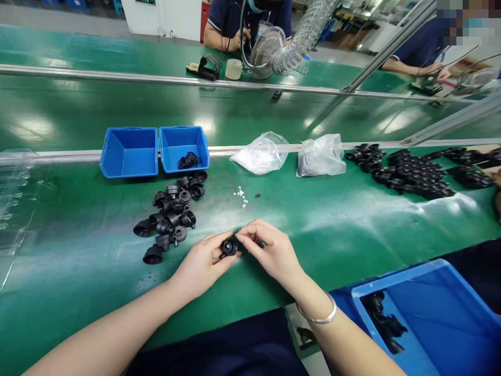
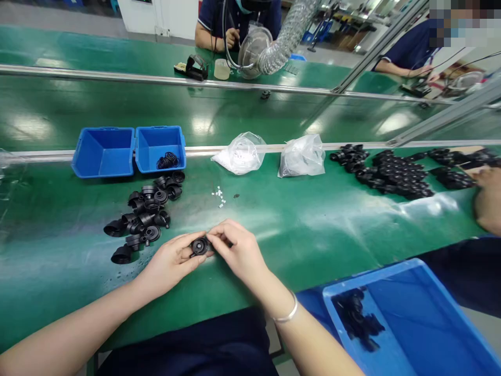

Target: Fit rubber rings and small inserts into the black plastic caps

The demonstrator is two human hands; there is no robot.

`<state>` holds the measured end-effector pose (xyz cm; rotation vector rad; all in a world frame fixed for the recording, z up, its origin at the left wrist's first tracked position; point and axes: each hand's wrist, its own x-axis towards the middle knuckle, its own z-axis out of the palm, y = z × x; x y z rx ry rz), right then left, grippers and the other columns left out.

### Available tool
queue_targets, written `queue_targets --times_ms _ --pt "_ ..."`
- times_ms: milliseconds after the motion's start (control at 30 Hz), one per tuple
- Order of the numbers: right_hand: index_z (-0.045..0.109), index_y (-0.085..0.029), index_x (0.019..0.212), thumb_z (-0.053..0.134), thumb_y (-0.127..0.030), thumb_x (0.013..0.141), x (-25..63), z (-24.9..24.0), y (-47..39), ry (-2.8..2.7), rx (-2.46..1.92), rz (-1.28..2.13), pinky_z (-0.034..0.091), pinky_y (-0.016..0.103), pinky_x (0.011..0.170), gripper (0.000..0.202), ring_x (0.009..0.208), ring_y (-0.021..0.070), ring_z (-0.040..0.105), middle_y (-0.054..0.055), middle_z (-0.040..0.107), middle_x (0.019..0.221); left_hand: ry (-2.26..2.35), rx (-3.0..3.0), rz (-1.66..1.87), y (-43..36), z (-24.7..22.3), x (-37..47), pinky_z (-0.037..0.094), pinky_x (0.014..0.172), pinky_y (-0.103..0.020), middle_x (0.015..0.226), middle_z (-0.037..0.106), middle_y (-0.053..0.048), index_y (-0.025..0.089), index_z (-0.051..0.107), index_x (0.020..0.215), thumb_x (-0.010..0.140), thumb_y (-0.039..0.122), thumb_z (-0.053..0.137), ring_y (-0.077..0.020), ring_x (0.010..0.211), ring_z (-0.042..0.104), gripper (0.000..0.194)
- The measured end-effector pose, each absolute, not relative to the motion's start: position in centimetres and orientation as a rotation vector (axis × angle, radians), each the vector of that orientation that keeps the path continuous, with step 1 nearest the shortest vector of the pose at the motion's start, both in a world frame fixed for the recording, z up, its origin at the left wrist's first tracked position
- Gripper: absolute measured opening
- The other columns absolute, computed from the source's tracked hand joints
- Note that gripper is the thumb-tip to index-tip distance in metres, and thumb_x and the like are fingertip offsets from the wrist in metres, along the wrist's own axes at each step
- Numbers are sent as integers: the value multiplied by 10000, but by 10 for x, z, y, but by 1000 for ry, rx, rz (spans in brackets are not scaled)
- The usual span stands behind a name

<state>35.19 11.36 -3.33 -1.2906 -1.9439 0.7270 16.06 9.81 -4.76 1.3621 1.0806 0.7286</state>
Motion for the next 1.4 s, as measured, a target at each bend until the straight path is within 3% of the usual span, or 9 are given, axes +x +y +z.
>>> queue_targets --times_ms 133,333,500,633,767,900,1067,1233,1400 --pt "648 -186 933 560 -172 929 339 -33 100 -2007 -1151 755 504 253 679 89 772 137 585 48 594 866 1164 1542 619 100 -41 159 468 993 -401 1095 681 -71 195 580 1282 814 190 638 -250 1086 604 472" --pt "646 -168 954 539 -155 944 340 -31 99 -2131 -1148 672 510 254 692 109 786 138 595 59 588 889 1196 1587 546 100 -40 159 488 919 -381 1036 681 -80 151 568 1291 819 197 619 -208 859 639 477" --pt "644 -142 1022 529 -136 948 343 -32 92 -2213 -1133 558 528 264 726 137 819 147 608 78 603 925 1191 1571 569 100 -40 158 479 919 -352 1123 648 -77 175 570 1282 811 214 614 -186 854 627 474" --pt "605 -126 1163 507 -104 945 343 -34 83 -2306 -1157 441 538 292 737 240 848 170 603 99 603 968 1195 1552 537 101 -38 159 496 834 -351 814 633 -9 166 563 1289 813 210 584 -147 627 554 479" --pt "509 -124 1323 499 -82 932 343 -38 74 -2363 -1164 387 546 325 775 393 913 201 595 122 584 1030 1175 1529 553 102 -37 159 501 764 -340 628 519 35 145 565 1285 811 196 554 -169 634 546 477" --pt "417 -161 1421 499 -73 924 345 -46 69 -2362 -1167 405 547 342 800 512 961 214 588 127 566 1079 1176 1516 565 101 -38 159 506 746 -332 718 578 6 166 575 1274 799 178 550 -167 663 558 475" --pt "366 -171 1459 513 -65 909 345 -55 66 -2373 -1145 340 541 362 802 579 966 227 583 135 573 1100 1186 1539 574 100 -40 159 524 726 -324 1052 620 -82 181 574 1284 797 158 551 -147 683 572 488" --pt "385 -126 1437 499 -76 915 342 -51 65 -2448 -1164 215 533 357 757 537 879 219 588 119 609 994 1180 1543 581 99 -43 159 549 777 -359 1141 599 -109 176 572 1284 796 130 542 -172 771 618 491" --pt "417 -151 1399 483 -105 930 346 -38 67 -2417 -1234 226 533 328 724 476 832 197 605 106 615 994 1033 1301 704 96 -50 159 547 898 -381 1234 561 -121 175 563 1269 789 180 620 -208 938 669 484"
